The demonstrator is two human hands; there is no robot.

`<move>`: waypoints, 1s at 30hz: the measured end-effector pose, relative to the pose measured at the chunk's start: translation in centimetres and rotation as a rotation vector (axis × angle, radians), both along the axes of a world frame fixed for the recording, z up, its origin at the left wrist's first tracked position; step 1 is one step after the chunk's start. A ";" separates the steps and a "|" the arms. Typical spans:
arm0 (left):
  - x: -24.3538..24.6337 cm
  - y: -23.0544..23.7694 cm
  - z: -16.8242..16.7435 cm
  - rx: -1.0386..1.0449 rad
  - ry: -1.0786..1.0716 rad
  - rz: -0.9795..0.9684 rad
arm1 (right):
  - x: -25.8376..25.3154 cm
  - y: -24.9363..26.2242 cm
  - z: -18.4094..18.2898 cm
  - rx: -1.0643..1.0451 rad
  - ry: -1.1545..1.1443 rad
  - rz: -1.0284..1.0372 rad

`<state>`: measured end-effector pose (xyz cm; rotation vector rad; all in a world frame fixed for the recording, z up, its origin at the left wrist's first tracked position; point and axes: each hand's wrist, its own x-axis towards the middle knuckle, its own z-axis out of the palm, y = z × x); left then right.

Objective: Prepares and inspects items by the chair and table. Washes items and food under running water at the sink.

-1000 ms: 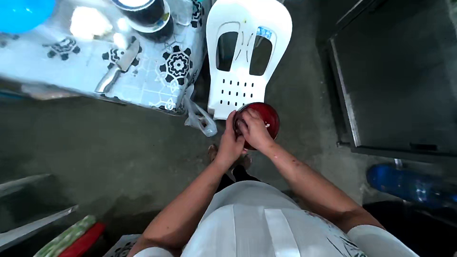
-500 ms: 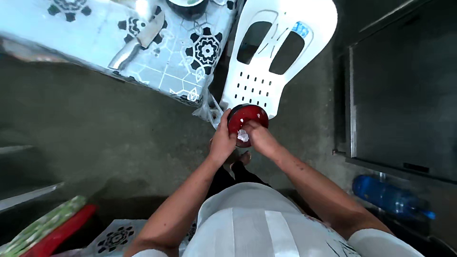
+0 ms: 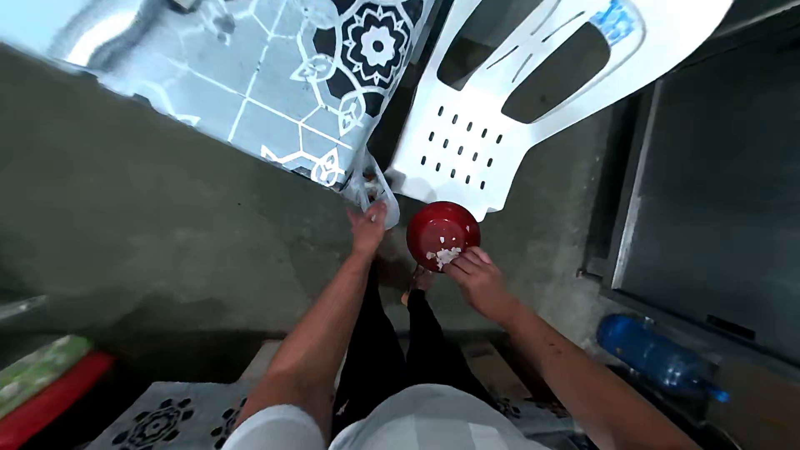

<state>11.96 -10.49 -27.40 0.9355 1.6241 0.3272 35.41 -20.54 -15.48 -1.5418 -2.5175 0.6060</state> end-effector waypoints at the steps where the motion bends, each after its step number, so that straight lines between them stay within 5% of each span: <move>1: -0.3 0.2 -2.8 0.020 0.091 0.013 | -0.1 0.4 -0.5 -0.017 0.006 0.021; 4: -1.6 -0.3 -7.3 -0.044 0.330 -0.052 | -1.7 2.1 -1.1 -0.098 0.059 0.073; 10: -3.4 -4.8 -5.8 0.026 0.351 -0.009 | -7.4 6.0 -2.7 -0.454 0.218 0.046; 16: -4.8 -6.3 -3.8 -0.033 0.367 -0.022 | -12.5 10.1 -6.6 -0.523 0.258 -0.021; 23: -5.6 -4.3 -1.9 -0.259 0.440 -0.514 | -15.4 13.9 -8.4 -0.652 0.372 -0.392; 30: -3.5 -7.1 -0.9 0.068 0.484 -0.453 | -17.7 13.6 -12.6 -0.790 0.796 -0.833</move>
